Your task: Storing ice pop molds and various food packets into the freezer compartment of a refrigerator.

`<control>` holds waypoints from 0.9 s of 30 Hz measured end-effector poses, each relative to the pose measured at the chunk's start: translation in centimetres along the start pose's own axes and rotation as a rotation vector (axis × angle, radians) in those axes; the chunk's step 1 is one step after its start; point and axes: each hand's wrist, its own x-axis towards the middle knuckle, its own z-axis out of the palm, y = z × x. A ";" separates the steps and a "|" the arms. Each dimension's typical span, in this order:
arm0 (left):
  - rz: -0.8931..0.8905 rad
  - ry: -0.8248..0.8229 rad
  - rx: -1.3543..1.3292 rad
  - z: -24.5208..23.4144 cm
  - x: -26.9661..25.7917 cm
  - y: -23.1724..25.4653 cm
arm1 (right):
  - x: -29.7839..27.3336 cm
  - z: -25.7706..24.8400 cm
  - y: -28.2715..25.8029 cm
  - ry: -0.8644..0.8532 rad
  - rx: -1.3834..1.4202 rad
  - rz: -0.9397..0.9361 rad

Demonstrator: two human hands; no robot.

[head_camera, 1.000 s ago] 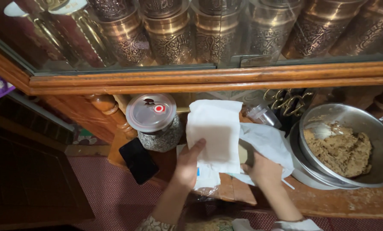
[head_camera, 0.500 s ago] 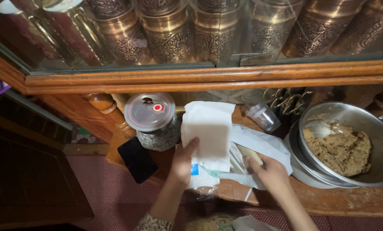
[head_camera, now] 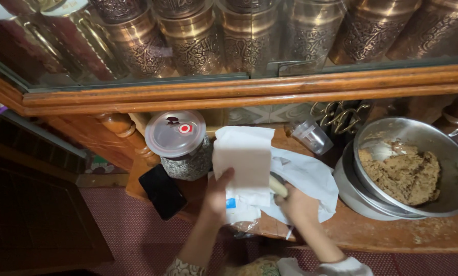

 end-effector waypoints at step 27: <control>0.147 0.224 0.196 2.6 3.3 -3.8 | -13.2 -13.9 23.5 0.597 1.945 -0.164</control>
